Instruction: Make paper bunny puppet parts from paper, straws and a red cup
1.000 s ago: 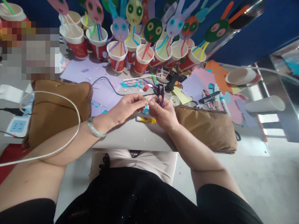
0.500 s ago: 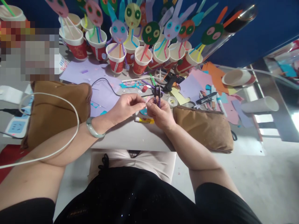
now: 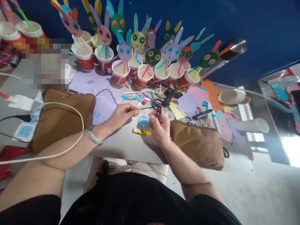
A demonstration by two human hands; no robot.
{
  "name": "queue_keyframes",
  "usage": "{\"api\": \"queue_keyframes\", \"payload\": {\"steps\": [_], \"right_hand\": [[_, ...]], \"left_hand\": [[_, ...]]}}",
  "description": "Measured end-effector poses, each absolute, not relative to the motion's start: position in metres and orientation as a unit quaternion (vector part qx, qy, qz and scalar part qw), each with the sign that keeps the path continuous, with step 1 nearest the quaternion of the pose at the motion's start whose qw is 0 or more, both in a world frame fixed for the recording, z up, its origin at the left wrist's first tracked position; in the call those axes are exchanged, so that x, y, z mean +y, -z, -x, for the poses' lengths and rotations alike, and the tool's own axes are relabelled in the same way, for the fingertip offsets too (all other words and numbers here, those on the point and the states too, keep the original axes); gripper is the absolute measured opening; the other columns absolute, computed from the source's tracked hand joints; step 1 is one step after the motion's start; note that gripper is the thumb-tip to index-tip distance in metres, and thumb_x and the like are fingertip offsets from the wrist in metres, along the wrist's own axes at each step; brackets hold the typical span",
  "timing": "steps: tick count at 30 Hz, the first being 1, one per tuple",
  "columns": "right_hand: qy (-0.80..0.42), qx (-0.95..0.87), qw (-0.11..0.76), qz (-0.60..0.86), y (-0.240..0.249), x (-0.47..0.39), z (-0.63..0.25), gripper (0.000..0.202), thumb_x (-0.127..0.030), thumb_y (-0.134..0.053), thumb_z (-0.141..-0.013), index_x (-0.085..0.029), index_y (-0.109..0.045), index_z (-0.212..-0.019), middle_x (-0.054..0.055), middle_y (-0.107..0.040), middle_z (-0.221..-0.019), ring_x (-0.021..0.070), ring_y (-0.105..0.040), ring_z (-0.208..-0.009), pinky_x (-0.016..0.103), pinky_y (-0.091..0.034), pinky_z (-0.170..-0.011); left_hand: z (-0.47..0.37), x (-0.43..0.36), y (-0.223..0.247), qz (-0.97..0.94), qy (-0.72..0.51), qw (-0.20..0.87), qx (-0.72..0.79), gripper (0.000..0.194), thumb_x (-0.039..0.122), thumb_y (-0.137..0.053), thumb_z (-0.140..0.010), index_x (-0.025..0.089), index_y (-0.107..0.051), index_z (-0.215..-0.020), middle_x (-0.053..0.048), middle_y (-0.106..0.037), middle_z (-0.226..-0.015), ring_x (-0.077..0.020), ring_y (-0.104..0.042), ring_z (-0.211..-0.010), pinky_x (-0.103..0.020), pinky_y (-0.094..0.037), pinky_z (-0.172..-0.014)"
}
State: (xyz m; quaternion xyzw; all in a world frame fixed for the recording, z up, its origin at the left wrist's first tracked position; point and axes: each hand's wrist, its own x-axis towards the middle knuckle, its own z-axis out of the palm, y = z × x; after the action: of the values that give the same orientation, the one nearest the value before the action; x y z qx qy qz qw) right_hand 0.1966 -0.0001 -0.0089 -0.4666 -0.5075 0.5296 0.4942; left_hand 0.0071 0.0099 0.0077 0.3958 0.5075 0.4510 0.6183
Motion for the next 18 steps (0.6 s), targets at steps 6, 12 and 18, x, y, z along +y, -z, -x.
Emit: {"api": "queue_keyframes", "payload": {"steps": [6, 12, 18], "right_hand": [[-0.484, -0.565, 0.436, 0.506, -0.002, -0.003, -0.199, 0.023, -0.043, -0.078, -0.088, -0.023, -0.066, -0.085, -0.001, -0.062, -0.072, 0.0119, -0.05, -0.062, 0.027, -0.044, -0.06], [-0.515, -0.546, 0.406, 0.521, 0.002, 0.003, -0.198, 0.029, -0.049, -0.082, -0.084, -0.023, -0.072, -0.095, -0.004, -0.055, -0.064, 0.012, -0.045, -0.058, 0.027, -0.041, -0.056], [-0.504, -0.582, 0.398, 0.499, -0.003, 0.005, -0.194, 0.031, -0.049, -0.085, -0.081, -0.023, -0.069, -0.086, -0.005, -0.052, -0.06, 0.0108, -0.039, -0.055, 0.026, -0.034, -0.052]], "left_hand": [[-0.006, 0.012, 0.007, -0.335, -0.461, 0.651, 0.502, 0.032, 0.042, -0.091, -0.067, 0.016, -0.076, -0.078, -0.001, -0.069, -0.073, -0.0087, -0.051, -0.062, -0.024, -0.037, -0.059], [-0.009, 0.006, 0.003, -0.356, -0.44, 0.657, 0.497, 0.027, 0.042, -0.087, -0.073, 0.017, -0.077, -0.08, 0.0, -0.069, -0.072, -0.0085, -0.05, -0.06, -0.024, -0.037, -0.057], [-0.014, 0.002, -0.001, -0.411, -0.448, 0.641, 0.468, 0.027, 0.041, -0.086, -0.071, 0.017, -0.075, -0.075, -0.001, -0.072, -0.075, -0.0118, -0.059, -0.07, -0.027, -0.048, -0.071]]}}
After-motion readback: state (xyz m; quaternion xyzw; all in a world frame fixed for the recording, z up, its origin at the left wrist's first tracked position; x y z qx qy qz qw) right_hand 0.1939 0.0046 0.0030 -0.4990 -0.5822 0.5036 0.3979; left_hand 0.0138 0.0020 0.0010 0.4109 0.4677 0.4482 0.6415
